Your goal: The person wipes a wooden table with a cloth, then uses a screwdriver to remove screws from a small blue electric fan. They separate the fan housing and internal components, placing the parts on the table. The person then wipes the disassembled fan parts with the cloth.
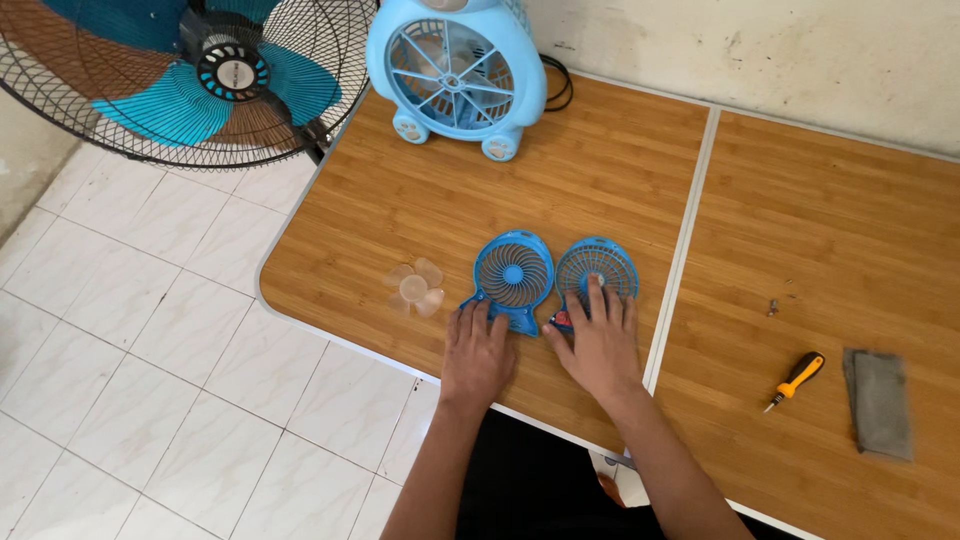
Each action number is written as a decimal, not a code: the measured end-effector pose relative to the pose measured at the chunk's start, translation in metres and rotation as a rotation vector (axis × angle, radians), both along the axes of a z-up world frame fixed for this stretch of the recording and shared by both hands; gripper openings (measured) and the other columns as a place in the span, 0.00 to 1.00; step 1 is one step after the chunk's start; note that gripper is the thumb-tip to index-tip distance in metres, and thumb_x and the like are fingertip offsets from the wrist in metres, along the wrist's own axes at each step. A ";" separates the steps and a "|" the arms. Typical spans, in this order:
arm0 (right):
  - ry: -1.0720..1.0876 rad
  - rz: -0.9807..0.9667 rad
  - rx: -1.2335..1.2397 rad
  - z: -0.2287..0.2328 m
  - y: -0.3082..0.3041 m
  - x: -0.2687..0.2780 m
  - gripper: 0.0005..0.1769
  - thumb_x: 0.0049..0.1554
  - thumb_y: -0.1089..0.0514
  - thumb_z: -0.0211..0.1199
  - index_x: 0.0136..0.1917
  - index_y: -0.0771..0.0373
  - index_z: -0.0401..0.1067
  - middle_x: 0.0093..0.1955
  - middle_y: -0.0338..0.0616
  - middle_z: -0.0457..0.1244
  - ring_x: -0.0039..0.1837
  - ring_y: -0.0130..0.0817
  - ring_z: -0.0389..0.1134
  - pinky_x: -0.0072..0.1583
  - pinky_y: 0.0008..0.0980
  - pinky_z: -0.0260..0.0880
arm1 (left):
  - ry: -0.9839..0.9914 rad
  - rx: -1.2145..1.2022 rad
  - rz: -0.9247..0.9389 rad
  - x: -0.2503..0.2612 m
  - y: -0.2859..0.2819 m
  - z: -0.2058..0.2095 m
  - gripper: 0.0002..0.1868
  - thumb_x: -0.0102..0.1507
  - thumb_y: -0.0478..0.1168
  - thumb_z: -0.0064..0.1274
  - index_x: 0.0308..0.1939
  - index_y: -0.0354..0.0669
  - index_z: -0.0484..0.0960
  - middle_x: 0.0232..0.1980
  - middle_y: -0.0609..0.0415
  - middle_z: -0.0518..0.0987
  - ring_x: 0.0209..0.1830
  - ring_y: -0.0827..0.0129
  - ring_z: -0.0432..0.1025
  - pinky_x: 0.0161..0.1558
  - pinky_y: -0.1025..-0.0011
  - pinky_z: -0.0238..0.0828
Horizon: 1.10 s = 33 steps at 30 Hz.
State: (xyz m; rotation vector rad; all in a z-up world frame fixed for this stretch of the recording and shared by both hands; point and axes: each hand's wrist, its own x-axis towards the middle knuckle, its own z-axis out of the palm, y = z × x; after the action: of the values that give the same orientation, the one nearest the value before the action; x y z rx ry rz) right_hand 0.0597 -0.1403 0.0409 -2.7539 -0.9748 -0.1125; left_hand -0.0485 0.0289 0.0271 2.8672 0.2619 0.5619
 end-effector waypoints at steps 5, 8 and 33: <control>-0.019 -0.003 0.024 -0.004 0.003 -0.005 0.37 0.58 0.32 0.55 0.70 0.58 0.68 0.79 0.61 0.49 0.77 0.60 0.50 0.75 0.65 0.41 | 0.024 0.055 0.034 0.004 -0.005 0.006 0.20 0.58 0.45 0.57 0.50 0.39 0.77 0.60 0.37 0.74 0.64 0.45 0.66 0.70 0.47 0.56; -0.028 -0.010 0.051 -0.004 0.000 -0.008 0.36 0.59 0.33 0.54 0.70 0.59 0.68 0.79 0.61 0.50 0.77 0.60 0.50 0.75 0.65 0.41 | 0.039 0.044 0.024 0.007 -0.012 0.012 0.22 0.57 0.46 0.59 0.51 0.39 0.76 0.60 0.37 0.72 0.63 0.44 0.65 0.69 0.46 0.56; -0.174 -0.735 0.127 -0.042 -0.340 0.008 0.31 0.62 0.40 0.58 0.73 0.56 0.67 0.75 0.65 0.53 0.75 0.64 0.51 0.71 0.64 0.49 | 0.169 -0.119 -0.747 0.101 -0.248 0.002 0.33 0.63 0.57 0.54 0.64 0.38 0.72 0.70 0.35 0.67 0.73 0.45 0.57 0.72 0.46 0.49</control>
State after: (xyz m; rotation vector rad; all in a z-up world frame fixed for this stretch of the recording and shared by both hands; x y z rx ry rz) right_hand 0.0680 -0.4803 -0.0009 -2.8613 0.0629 -0.5109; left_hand 0.0529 -0.2193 0.0293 2.6123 -0.6998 0.1475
